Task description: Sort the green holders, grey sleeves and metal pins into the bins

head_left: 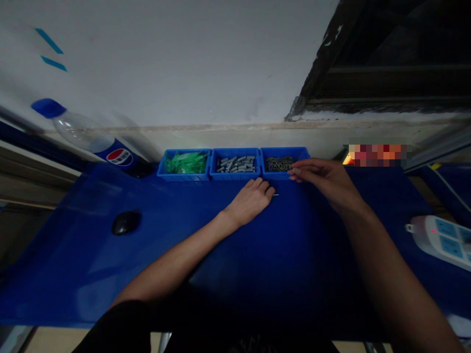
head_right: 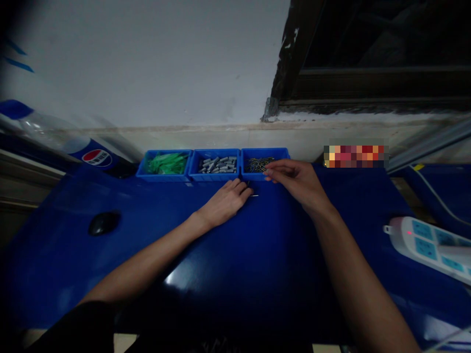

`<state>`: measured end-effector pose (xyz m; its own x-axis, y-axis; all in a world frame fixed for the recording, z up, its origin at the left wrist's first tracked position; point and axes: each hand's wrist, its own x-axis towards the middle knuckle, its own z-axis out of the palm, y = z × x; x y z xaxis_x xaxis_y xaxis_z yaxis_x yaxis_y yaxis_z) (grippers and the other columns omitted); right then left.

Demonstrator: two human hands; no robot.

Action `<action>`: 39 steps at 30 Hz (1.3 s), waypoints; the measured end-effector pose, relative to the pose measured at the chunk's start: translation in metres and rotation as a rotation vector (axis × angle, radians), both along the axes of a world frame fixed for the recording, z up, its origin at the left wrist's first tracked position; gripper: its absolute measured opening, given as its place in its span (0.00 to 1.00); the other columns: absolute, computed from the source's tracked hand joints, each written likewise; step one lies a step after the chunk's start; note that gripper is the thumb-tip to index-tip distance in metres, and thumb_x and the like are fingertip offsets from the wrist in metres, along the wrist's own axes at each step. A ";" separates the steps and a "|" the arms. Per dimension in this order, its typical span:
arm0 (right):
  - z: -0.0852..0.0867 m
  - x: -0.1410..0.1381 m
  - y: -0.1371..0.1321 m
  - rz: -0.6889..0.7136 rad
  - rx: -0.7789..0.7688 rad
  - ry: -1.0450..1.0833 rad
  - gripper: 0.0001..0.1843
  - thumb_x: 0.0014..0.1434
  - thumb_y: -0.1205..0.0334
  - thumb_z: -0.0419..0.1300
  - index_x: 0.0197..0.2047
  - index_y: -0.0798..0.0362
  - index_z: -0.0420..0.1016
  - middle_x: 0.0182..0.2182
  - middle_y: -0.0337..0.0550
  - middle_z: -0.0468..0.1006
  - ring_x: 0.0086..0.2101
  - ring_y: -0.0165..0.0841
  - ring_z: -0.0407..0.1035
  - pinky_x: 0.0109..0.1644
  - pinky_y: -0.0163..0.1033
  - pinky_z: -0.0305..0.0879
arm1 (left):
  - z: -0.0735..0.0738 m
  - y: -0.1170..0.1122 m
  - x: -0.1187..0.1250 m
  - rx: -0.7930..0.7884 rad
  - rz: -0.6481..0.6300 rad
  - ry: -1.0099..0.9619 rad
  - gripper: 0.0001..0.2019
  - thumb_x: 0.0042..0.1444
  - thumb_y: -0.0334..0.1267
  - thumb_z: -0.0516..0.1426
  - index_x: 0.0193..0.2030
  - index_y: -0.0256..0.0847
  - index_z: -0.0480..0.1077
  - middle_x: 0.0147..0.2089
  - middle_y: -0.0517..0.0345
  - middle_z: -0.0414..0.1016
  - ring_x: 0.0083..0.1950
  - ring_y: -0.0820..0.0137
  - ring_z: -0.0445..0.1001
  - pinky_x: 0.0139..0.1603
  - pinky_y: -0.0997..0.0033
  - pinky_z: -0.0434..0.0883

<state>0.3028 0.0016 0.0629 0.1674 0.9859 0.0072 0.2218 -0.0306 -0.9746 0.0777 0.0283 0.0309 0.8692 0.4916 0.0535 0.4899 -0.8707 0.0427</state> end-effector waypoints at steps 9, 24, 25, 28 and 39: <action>0.001 0.002 -0.001 0.020 -0.014 0.002 0.08 0.56 0.53 0.74 0.39 0.44 0.87 0.35 0.43 0.88 0.38 0.41 0.82 0.47 0.48 0.77 | -0.011 0.007 -0.004 -0.269 0.009 -0.408 0.16 0.70 0.25 0.50 0.61 0.35 0.68 0.54 0.46 0.74 0.51 0.64 0.77 0.58 0.62 0.77; -0.002 0.004 -0.002 0.293 -0.091 -0.069 0.14 0.56 0.48 0.74 0.43 0.44 0.88 0.32 0.41 0.87 0.35 0.37 0.80 0.44 0.44 0.75 | -0.007 0.006 0.001 -0.455 0.136 -0.877 0.14 0.59 0.27 0.58 0.49 0.37 0.79 0.35 0.57 0.80 0.36 0.71 0.77 0.45 0.66 0.79; -0.002 0.004 -0.002 0.292 -0.097 -0.067 0.14 0.56 0.48 0.74 0.43 0.43 0.88 0.33 0.41 0.87 0.36 0.38 0.80 0.44 0.44 0.75 | -0.007 0.006 0.001 -0.451 0.142 -0.875 0.14 0.59 0.27 0.58 0.49 0.37 0.79 0.35 0.57 0.80 0.36 0.71 0.77 0.45 0.66 0.79; -0.002 0.005 -0.002 0.289 -0.108 -0.065 0.14 0.56 0.48 0.75 0.44 0.43 0.88 0.33 0.41 0.87 0.37 0.38 0.81 0.45 0.45 0.76 | -0.005 0.006 0.000 -0.445 0.157 -0.882 0.14 0.59 0.27 0.58 0.49 0.38 0.80 0.36 0.57 0.80 0.36 0.71 0.77 0.44 0.66 0.79; -0.006 0.000 -0.001 0.304 -0.139 -0.015 0.16 0.53 0.50 0.76 0.44 0.43 0.88 0.33 0.40 0.88 0.35 0.38 0.82 0.45 0.45 0.76 | -0.004 0.005 0.000 -0.481 0.117 -0.905 0.20 0.61 0.25 0.57 0.59 0.38 0.73 0.39 0.60 0.82 0.38 0.74 0.81 0.48 0.72 0.80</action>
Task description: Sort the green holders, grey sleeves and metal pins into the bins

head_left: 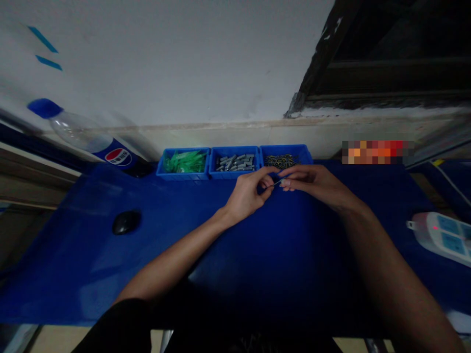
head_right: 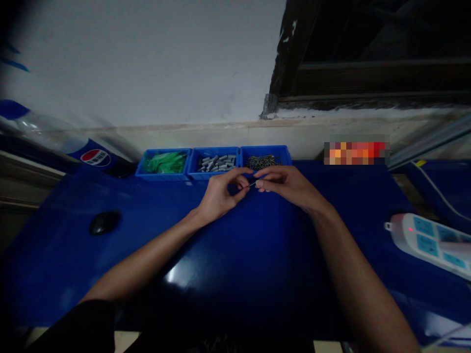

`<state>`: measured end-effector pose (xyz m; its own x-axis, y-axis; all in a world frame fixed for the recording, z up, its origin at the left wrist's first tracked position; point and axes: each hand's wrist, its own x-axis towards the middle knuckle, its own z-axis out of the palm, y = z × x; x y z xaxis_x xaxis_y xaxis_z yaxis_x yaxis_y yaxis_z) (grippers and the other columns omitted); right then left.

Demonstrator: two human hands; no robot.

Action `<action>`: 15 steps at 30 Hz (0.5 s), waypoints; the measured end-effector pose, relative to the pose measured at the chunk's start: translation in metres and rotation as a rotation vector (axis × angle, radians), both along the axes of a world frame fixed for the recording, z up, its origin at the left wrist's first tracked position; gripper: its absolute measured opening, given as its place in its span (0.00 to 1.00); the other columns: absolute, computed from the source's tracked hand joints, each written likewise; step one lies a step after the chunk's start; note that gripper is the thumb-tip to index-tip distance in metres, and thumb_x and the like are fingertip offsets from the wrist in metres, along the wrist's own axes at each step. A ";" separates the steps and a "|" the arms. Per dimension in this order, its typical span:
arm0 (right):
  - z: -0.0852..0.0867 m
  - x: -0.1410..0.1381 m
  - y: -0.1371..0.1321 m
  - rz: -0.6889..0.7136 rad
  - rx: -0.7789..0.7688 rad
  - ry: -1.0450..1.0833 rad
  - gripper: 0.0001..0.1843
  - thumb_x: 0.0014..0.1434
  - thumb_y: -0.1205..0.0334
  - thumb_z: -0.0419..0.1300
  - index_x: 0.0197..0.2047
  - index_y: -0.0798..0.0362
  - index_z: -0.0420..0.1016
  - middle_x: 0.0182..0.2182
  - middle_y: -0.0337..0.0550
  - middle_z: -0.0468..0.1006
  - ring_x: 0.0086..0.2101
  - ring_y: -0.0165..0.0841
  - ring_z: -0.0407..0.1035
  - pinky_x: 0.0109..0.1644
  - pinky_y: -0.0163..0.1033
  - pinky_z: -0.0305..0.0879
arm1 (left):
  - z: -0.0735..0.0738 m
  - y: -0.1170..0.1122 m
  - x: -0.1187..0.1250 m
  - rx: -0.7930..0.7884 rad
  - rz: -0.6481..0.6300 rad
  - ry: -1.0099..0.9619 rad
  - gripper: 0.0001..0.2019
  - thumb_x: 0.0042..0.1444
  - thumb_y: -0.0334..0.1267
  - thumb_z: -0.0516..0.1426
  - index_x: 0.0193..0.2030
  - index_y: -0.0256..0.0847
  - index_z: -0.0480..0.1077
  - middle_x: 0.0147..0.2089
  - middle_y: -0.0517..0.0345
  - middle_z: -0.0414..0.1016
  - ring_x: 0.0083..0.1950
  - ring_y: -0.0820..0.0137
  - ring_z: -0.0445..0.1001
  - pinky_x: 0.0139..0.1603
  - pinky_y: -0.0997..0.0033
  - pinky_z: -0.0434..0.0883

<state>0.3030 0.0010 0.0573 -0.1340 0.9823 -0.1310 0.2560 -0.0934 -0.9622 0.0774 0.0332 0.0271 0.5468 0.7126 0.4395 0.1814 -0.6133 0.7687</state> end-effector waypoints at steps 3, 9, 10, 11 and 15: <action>-0.002 -0.001 0.001 -0.016 0.005 0.009 0.15 0.52 0.49 0.76 0.41 0.46 0.89 0.30 0.41 0.87 0.33 0.37 0.81 0.42 0.43 0.76 | -0.001 0.000 0.000 0.006 0.002 0.003 0.17 0.61 0.25 0.57 0.57 0.39 0.73 0.39 0.60 0.82 0.38 0.74 0.81 0.48 0.72 0.80; -0.006 0.001 0.003 -0.093 -0.026 0.003 0.15 0.50 0.51 0.77 0.40 0.47 0.88 0.28 0.41 0.86 0.29 0.35 0.79 0.37 0.42 0.75 | 0.005 -0.004 0.001 0.026 0.064 -0.068 0.10 0.63 0.28 0.58 0.50 0.39 0.75 0.38 0.59 0.82 0.38 0.73 0.80 0.48 0.70 0.80; -0.006 0.002 0.003 -0.096 -0.037 0.009 0.14 0.50 0.51 0.77 0.39 0.48 0.88 0.28 0.42 0.86 0.29 0.35 0.79 0.37 0.42 0.75 | 0.006 -0.004 0.001 0.027 0.074 -0.087 0.10 0.63 0.28 0.58 0.50 0.39 0.75 0.38 0.58 0.82 0.38 0.73 0.80 0.48 0.70 0.80; -0.006 0.003 0.002 -0.100 -0.046 0.024 0.13 0.51 0.51 0.77 0.38 0.48 0.89 0.28 0.42 0.86 0.30 0.36 0.79 0.38 0.42 0.75 | 0.006 -0.005 0.002 0.024 0.081 -0.101 0.09 0.64 0.28 0.58 0.49 0.38 0.75 0.38 0.58 0.82 0.38 0.73 0.80 0.48 0.70 0.80; -0.004 0.004 0.000 -0.123 -0.034 0.097 0.12 0.48 0.53 0.78 0.37 0.47 0.89 0.28 0.41 0.86 0.31 0.37 0.80 0.39 0.44 0.77 | 0.003 -0.002 0.001 -0.012 0.092 -0.094 0.09 0.63 0.30 0.60 0.50 0.38 0.76 0.40 0.56 0.83 0.39 0.72 0.81 0.48 0.69 0.81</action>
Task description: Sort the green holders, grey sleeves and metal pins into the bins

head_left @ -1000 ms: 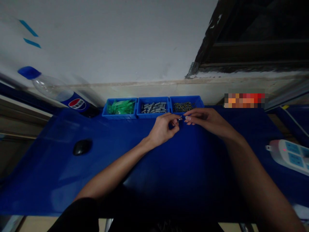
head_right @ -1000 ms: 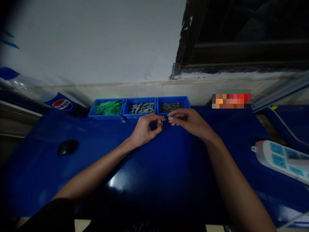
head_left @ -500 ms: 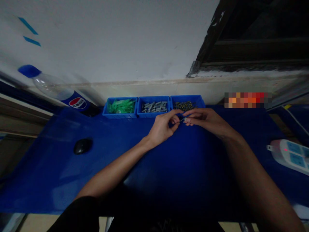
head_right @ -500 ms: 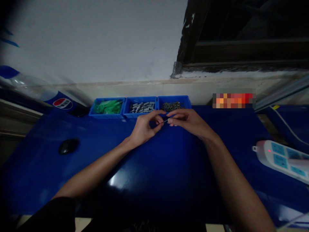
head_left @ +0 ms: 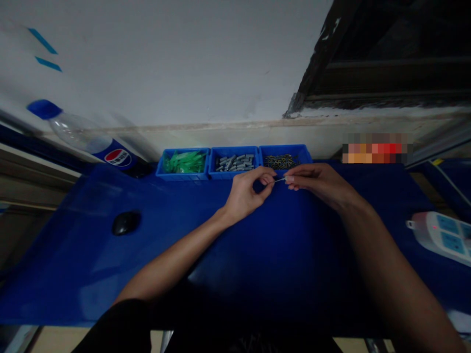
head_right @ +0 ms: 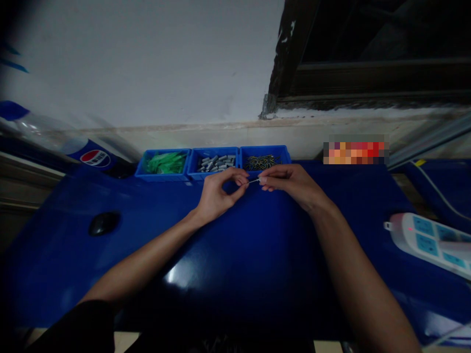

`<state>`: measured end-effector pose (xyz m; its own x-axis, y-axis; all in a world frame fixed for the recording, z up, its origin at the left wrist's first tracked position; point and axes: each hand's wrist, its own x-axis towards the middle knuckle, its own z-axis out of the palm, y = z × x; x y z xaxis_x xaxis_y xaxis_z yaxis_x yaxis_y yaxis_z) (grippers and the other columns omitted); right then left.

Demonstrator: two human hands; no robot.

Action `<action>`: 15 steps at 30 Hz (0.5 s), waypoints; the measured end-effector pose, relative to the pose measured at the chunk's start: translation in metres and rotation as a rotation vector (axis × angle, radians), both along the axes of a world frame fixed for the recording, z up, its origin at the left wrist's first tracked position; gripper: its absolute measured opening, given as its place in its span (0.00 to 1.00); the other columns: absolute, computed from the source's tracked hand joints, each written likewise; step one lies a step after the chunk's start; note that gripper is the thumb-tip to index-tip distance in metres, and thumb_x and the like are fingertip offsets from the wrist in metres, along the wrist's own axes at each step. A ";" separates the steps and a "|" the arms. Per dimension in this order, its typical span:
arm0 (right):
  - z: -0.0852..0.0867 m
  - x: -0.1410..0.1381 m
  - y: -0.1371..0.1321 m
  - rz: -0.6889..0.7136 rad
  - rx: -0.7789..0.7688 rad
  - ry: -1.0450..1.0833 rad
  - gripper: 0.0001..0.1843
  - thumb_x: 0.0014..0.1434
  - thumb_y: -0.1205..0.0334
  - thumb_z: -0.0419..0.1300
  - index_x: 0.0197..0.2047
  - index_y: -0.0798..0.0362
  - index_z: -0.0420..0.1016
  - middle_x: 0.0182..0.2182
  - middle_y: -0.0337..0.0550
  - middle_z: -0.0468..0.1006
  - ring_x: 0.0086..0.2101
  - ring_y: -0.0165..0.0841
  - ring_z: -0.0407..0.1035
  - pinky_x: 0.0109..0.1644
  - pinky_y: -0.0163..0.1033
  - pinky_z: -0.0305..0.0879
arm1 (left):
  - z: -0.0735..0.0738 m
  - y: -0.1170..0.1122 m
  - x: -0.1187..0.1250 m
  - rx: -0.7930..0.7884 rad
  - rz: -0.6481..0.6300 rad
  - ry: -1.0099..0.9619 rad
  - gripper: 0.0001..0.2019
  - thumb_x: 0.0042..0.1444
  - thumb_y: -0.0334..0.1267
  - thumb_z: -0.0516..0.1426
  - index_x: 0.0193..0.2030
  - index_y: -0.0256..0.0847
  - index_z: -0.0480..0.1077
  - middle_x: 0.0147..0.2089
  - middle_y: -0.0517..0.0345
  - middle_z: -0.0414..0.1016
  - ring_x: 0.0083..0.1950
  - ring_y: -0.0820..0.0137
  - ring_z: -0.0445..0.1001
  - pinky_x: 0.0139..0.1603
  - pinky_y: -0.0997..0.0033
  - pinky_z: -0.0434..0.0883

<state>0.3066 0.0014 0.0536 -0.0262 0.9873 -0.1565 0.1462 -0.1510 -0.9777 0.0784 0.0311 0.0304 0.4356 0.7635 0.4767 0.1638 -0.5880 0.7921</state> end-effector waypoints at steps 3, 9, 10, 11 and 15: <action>0.002 0.001 0.000 -0.075 0.052 -0.009 0.12 0.48 0.54 0.79 0.36 0.47 0.88 0.29 0.41 0.86 0.32 0.37 0.80 0.42 0.45 0.78 | -0.006 0.004 -0.003 0.047 0.015 0.131 0.10 0.65 0.33 0.62 0.52 0.37 0.76 0.44 0.53 0.83 0.42 0.68 0.82 0.50 0.65 0.81; 0.007 0.005 0.002 -0.270 0.166 0.023 0.16 0.52 0.54 0.78 0.44 0.44 0.87 0.40 0.43 0.89 0.42 0.41 0.83 0.52 0.49 0.79 | -0.018 0.005 -0.006 0.375 -0.106 0.657 0.16 0.73 0.32 0.53 0.61 0.32 0.75 0.63 0.41 0.79 0.63 0.56 0.78 0.65 0.51 0.76; 0.008 0.005 0.002 -0.267 0.164 0.023 0.16 0.52 0.53 0.78 0.45 0.44 0.87 0.41 0.43 0.89 0.42 0.41 0.83 0.52 0.49 0.79 | -0.020 0.005 -0.005 0.410 -0.128 0.727 0.16 0.72 0.31 0.53 0.62 0.31 0.74 0.64 0.41 0.78 0.65 0.55 0.77 0.65 0.51 0.76; 0.009 0.005 0.002 -0.261 0.159 0.020 0.16 0.53 0.53 0.78 0.45 0.44 0.87 0.41 0.43 0.89 0.42 0.41 0.83 0.52 0.49 0.79 | -0.021 0.005 -0.005 0.429 -0.143 0.784 0.16 0.72 0.29 0.53 0.62 0.31 0.75 0.64 0.40 0.78 0.65 0.54 0.76 0.64 0.51 0.76; 0.009 0.004 0.003 -0.244 0.151 0.016 0.15 0.51 0.52 0.78 0.41 0.46 0.87 0.39 0.43 0.88 0.39 0.39 0.83 0.48 0.46 0.79 | -0.021 0.006 -0.004 0.412 -0.205 0.883 0.14 0.69 0.24 0.53 0.52 0.31 0.78 0.58 0.42 0.81 0.61 0.56 0.78 0.62 0.57 0.77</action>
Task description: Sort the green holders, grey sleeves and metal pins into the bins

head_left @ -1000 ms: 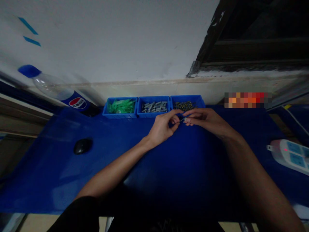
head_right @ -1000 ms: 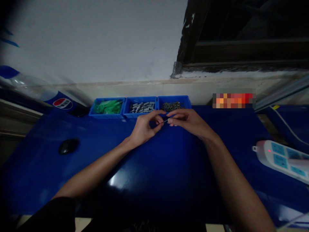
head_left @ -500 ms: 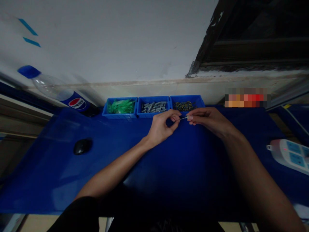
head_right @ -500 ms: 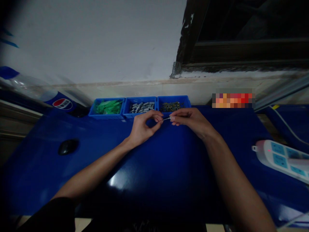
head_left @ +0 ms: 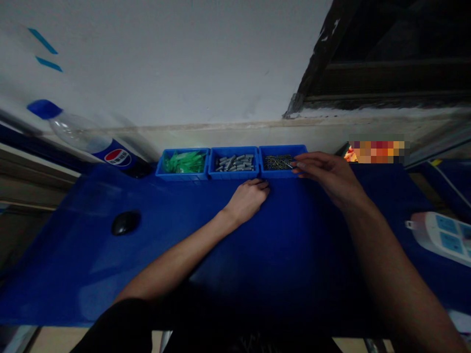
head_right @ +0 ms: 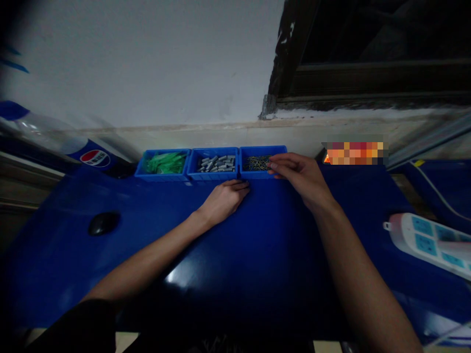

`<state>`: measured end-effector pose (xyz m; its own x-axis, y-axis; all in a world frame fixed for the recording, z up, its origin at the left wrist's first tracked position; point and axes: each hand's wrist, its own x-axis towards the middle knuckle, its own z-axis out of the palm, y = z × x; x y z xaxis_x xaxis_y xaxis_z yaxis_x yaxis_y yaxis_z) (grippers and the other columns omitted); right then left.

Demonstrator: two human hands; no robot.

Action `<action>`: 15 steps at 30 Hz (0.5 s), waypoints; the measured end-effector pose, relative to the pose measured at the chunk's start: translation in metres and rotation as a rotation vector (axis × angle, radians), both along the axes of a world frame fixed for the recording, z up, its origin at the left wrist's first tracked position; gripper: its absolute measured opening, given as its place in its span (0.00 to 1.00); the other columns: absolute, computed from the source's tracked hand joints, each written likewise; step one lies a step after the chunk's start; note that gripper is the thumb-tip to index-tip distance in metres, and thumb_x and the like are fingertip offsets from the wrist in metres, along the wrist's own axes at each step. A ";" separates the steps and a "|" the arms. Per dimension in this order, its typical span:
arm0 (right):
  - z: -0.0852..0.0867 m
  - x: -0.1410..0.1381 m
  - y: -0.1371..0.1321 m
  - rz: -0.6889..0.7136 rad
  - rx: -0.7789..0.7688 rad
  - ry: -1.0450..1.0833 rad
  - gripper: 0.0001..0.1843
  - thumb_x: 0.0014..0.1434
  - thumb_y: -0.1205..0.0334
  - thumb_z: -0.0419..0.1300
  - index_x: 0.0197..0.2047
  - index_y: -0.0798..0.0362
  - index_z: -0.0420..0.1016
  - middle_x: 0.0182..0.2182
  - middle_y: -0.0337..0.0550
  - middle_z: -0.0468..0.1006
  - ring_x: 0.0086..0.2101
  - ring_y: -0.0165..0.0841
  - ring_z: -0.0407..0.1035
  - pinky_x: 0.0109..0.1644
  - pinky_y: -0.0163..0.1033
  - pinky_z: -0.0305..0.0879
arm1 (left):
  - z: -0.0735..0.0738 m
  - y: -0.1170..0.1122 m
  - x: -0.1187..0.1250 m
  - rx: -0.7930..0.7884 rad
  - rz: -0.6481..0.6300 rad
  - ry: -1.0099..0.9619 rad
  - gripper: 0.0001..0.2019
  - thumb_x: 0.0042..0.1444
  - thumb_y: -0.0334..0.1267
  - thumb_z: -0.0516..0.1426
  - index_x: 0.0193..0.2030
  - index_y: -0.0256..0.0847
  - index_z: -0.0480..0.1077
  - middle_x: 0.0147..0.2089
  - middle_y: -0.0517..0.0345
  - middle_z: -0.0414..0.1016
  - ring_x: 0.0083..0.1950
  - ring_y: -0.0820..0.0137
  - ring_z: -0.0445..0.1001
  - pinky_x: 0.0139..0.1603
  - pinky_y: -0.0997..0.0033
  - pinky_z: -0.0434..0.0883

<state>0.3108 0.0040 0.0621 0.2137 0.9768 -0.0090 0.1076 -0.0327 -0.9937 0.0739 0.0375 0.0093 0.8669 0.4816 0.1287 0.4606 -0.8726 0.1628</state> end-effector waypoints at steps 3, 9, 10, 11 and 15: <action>-0.002 0.000 0.000 0.014 -0.007 0.004 0.16 0.51 0.52 0.78 0.41 0.47 0.87 0.38 0.44 0.88 0.37 0.39 0.83 0.45 0.45 0.79 | 0.002 0.001 -0.001 -0.057 0.004 -0.024 0.14 0.67 0.22 0.51 0.48 0.33 0.78 0.50 0.46 0.82 0.54 0.58 0.80 0.58 0.59 0.78; 0.000 -0.001 -0.001 0.064 -0.042 -0.023 0.14 0.52 0.52 0.77 0.41 0.47 0.87 0.37 0.44 0.88 0.38 0.39 0.83 0.44 0.45 0.78 | -0.003 0.002 -0.002 -0.280 0.056 -0.335 0.19 0.65 0.20 0.52 0.56 0.36 0.77 0.54 0.47 0.80 0.50 0.63 0.81 0.54 0.60 0.80; 0.000 -0.001 -0.001 0.075 -0.047 -0.032 0.13 0.53 0.53 0.76 0.41 0.47 0.87 0.37 0.44 0.88 0.38 0.40 0.82 0.44 0.45 0.78 | -0.004 0.003 -0.002 -0.320 0.055 -0.411 0.19 0.64 0.20 0.53 0.56 0.36 0.78 0.53 0.47 0.80 0.49 0.64 0.81 0.54 0.61 0.81; 0.001 -0.001 -0.002 0.086 -0.052 -0.044 0.13 0.53 0.53 0.76 0.41 0.47 0.87 0.37 0.44 0.88 0.38 0.40 0.82 0.44 0.46 0.77 | -0.003 0.003 -0.001 -0.363 0.056 -0.496 0.18 0.64 0.20 0.55 0.55 0.36 0.78 0.51 0.48 0.80 0.47 0.66 0.81 0.53 0.62 0.81; 0.002 0.000 -0.002 0.147 -0.068 -0.098 0.11 0.54 0.54 0.75 0.41 0.47 0.87 0.36 0.44 0.88 0.38 0.40 0.82 0.44 0.46 0.77 | 0.008 0.004 0.000 -0.571 0.096 -0.821 0.14 0.62 0.24 0.62 0.53 0.35 0.79 0.46 0.51 0.79 0.42 0.72 0.81 0.48 0.68 0.84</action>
<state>0.3110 0.0023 0.0636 0.0717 0.9955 -0.0620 0.2121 -0.0760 -0.9743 0.0744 0.0418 0.0173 0.5681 0.7208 0.3971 0.0820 -0.5297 0.8442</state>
